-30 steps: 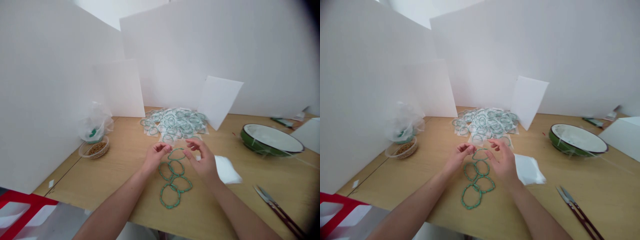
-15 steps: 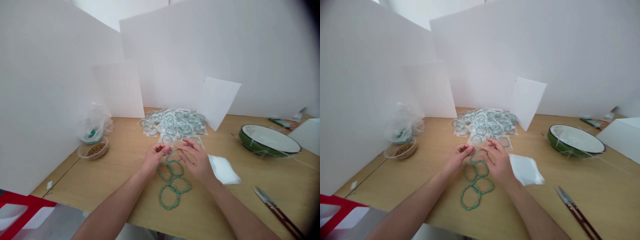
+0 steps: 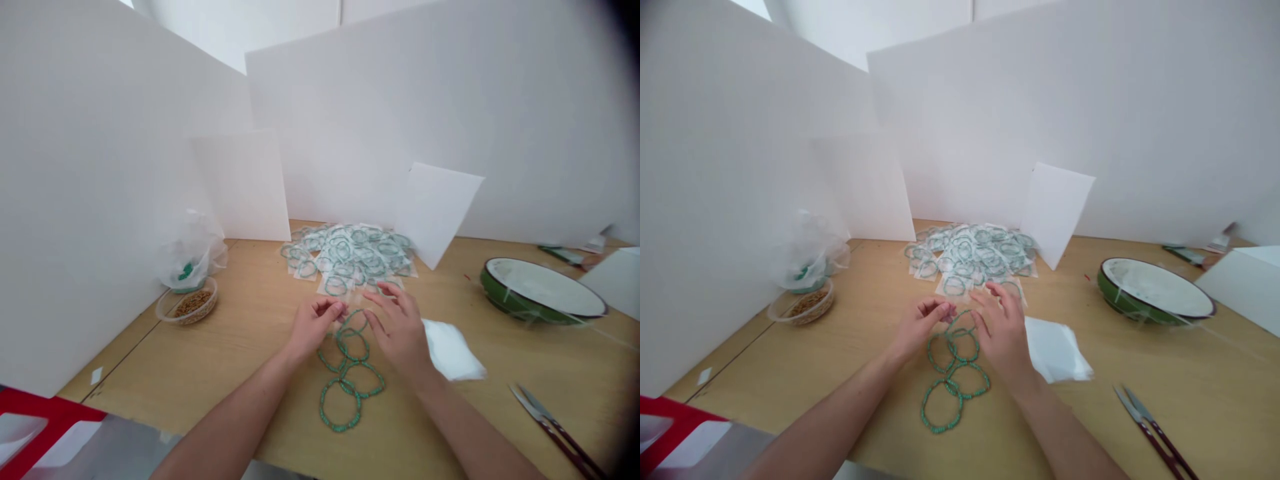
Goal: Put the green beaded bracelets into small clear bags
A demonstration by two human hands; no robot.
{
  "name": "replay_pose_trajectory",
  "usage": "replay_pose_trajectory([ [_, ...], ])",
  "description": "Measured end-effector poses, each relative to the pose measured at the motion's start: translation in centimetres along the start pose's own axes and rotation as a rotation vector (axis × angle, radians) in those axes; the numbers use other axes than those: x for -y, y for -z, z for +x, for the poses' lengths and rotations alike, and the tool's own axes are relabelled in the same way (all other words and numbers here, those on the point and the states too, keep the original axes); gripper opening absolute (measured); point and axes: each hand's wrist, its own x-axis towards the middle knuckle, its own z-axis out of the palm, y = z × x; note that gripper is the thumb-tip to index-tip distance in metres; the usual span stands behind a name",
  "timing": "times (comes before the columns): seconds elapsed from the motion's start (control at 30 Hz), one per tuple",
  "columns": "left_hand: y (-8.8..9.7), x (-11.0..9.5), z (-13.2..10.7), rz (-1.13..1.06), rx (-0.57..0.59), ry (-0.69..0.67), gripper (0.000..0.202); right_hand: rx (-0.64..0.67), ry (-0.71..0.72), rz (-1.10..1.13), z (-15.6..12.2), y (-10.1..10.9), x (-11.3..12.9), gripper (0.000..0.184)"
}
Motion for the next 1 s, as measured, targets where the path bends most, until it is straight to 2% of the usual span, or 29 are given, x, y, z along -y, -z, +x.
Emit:
replay_pose_trajectory([
  [0.1,-0.6,0.1,-0.5,0.101,0.057,-0.034,0.031,0.010,0.127,-0.086,-0.3,-0.2,0.9,0.020],
  [0.23,-1.1,-0.4,-1.4,0.399,0.137,-0.229,0.027,0.073,0.185,-0.087,-0.6,-0.1,1.7,0.015],
  [0.37,-0.9,-1.0,-1.9,0.638,0.147,-0.387,0.024,0.073,0.277,-0.113,-0.6,0.3,2.0,0.014],
  [0.5,-1.0,-1.3,-2.3,0.709,0.160,-0.431,0.023,0.067,0.259,-0.132,-0.5,0.3,2.2,0.011],
  [0.6,-1.1,-1.3,-2.2,0.602,0.091,-0.348,0.022,0.026,0.111,-0.095,-0.2,0.1,1.4,0.010],
  [0.7,-0.7,-1.0,-1.5,0.434,-0.018,-0.226,0.023,0.009,-0.109,-0.078,0.3,0.4,-0.5,0.011],
  [0.83,0.8,-0.4,0.4,0.050,-0.201,-0.131,0.025,-0.040,-0.372,-0.074,0.8,1.5,-3.4,0.018],
  [0.93,2.1,0.0,1.6,-0.179,-0.375,-0.067,0.024,-0.092,-0.483,-0.101,1.2,2.1,-5.4,0.027],
  [1.0,2.8,0.0,2.0,-0.247,-0.436,-0.040,0.026,-0.088,-0.528,-0.123,1.6,2.3,-6.5,0.031],
])
